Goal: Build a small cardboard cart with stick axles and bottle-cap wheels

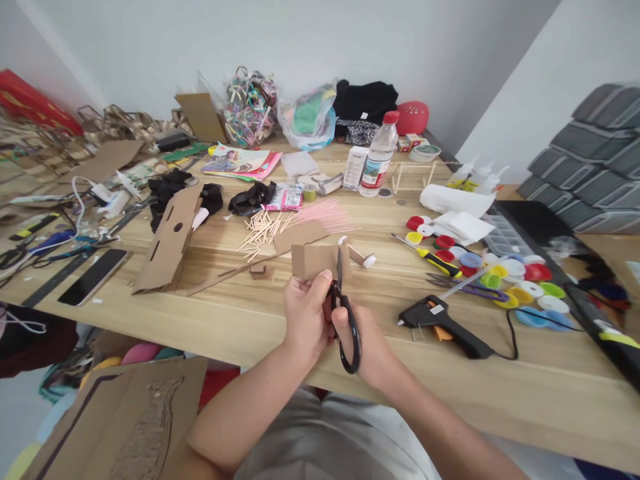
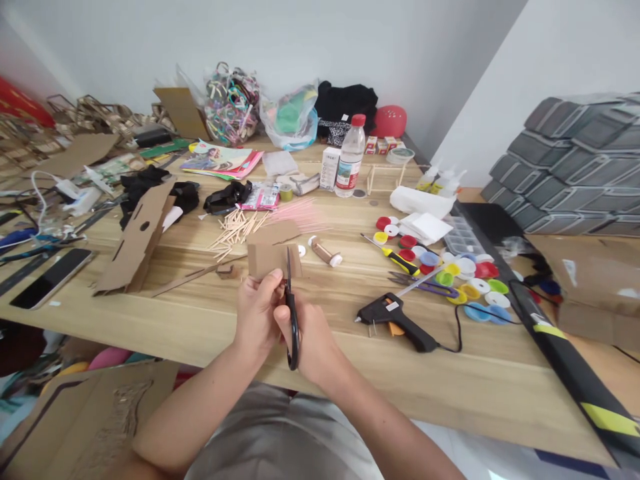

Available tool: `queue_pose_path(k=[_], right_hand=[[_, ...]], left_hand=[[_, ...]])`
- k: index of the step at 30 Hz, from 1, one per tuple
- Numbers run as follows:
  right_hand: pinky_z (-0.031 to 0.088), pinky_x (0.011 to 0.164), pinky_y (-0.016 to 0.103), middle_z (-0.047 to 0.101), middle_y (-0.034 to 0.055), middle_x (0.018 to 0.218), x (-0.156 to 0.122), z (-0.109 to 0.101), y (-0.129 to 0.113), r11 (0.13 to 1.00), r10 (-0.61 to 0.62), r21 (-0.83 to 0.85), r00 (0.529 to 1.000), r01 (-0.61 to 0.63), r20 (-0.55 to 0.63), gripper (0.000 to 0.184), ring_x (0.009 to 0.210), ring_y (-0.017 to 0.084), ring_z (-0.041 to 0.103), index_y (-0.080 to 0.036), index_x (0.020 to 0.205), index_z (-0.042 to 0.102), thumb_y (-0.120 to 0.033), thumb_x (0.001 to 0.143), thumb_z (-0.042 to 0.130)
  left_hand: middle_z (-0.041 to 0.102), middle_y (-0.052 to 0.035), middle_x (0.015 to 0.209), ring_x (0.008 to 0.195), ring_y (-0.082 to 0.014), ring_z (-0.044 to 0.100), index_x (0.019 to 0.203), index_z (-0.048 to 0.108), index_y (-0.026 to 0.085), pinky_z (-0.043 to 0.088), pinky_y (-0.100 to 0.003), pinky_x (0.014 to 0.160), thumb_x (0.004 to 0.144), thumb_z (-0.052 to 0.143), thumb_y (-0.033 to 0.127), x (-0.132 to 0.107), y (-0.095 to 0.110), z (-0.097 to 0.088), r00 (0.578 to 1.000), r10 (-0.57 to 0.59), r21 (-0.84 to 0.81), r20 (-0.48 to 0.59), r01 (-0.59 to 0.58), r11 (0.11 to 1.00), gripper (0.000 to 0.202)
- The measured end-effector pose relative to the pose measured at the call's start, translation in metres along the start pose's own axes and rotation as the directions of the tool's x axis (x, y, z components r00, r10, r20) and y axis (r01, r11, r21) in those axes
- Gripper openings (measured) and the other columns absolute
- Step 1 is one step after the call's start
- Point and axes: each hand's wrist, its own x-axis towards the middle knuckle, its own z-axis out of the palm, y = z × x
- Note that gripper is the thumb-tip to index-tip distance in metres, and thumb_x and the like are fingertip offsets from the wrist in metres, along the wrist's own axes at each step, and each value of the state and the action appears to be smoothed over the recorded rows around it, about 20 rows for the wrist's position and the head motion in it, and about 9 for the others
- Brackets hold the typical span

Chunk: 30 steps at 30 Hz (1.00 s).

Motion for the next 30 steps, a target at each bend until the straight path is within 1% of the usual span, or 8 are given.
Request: queue_pose_path(k=[3,6,8,13,19,22,27,30], right_hand=[[0.038,0.042,0.029,0.047,-0.0011,0.043,-0.002,0.006,0.008,0.996,0.089,0.015,0.996,-0.089,0.002,0.083,0.039,0.015,0.045,-0.028,0.059,0.041,-0.108,0.066,0.019],[0.037,0.04,0.029,0.045,-0.0014,0.04,-0.005,0.009,0.012,0.989,0.149,0.01,0.989,-0.149,0.002,0.084,0.036,0.015,0.045,-0.028,0.058,0.041,-0.109,0.062,0.02],[0.038,0.041,0.029,0.047,-0.001,0.042,-0.007,0.008,0.01,0.992,0.122,-0.014,0.992,-0.122,0.002,0.084,0.038,0.016,0.047,-0.028,0.06,0.042,-0.109,0.064,0.02],[0.039,0.049,0.03,0.054,-0.0003,0.053,-0.01,0.004,0.004,0.995,-0.011,-0.098,0.999,0.008,-0.039,0.077,0.047,0.015,0.047,-0.027,0.065,0.043,-0.099,0.08,0.019],[0.038,0.05,0.03,0.052,-0.0009,0.055,-0.012,0.006,0.005,0.99,0.002,-0.139,0.998,-0.01,-0.055,0.076,0.049,0.016,0.046,-0.028,0.068,0.04,-0.099,0.08,0.017],[0.039,0.05,0.031,0.052,0.0004,0.052,-0.012,0.006,0.003,0.993,0.005,-0.121,0.999,-0.011,-0.049,0.077,0.049,0.017,0.048,-0.028,0.065,0.041,-0.1,0.079,0.017],[0.04,0.044,0.029,0.047,-0.0005,0.042,-0.014,0.008,0.006,0.994,0.104,-0.01,0.994,-0.105,-0.024,0.078,0.039,0.015,0.045,-0.028,0.052,0.037,-0.102,0.074,0.028],[0.041,0.041,0.028,0.046,-0.0004,0.041,-0.015,0.011,0.009,0.984,0.175,0.043,0.984,-0.174,-0.024,0.077,0.037,0.015,0.045,-0.028,0.051,0.037,-0.101,0.074,0.036]], left_hand=[[0.051,0.0081,0.044,0.038,-0.0052,0.046,0.054,0.053,0.019,0.033,-0.016,0.04,0.051,0.091,0.037,-0.003,-0.002,-0.003,0.999,-0.035,-0.008,-0.007,0.035,0.999,0.043],[0.054,0.0077,0.047,0.042,-0.0068,0.052,0.058,0.056,0.018,0.039,-0.017,0.044,0.05,0.093,0.037,-0.005,-0.002,-0.006,0.999,-0.039,-0.028,-0.001,0.039,0.999,0.042],[0.06,0.0064,0.051,0.046,-0.0079,0.056,0.063,0.061,0.018,0.042,-0.017,0.047,0.052,0.092,0.036,-0.006,-0.002,-0.007,1.0,-0.026,-0.026,-0.003,0.026,0.999,0.038],[0.069,0.0016,0.061,0.053,-0.0103,0.061,0.068,0.069,0.017,0.048,-0.019,0.053,0.05,0.09,0.035,-0.009,-0.001,-0.009,1.0,-0.022,-0.009,-0.011,0.022,1.0,0.033],[0.072,-0.0011,0.065,0.061,-0.0138,0.064,0.064,0.069,0.018,0.052,-0.023,0.06,0.051,0.087,0.032,-0.009,-0.001,-0.013,0.999,0.032,0.055,-0.028,-0.03,0.998,0.026],[0.071,-0.0012,0.064,0.063,-0.015,0.065,0.062,0.068,0.018,0.053,-0.024,0.061,0.053,0.086,0.032,-0.009,-0.003,-0.016,0.999,0.041,0.08,-0.014,-0.04,0.996,0.024],[0.069,-0.0005,0.064,0.061,-0.0135,0.064,0.062,0.066,0.018,0.051,-0.023,0.058,0.054,0.088,0.034,-0.01,-0.004,-0.017,0.999,0.025,0.085,-0.023,-0.023,0.996,0.029],[0.069,0.0002,0.062,0.056,-0.0122,0.062,0.061,0.065,0.017,0.051,-0.023,0.056,0.052,0.089,0.035,-0.011,-0.004,-0.017,0.999,-0.017,0.061,-0.031,0.019,0.998,0.031]])
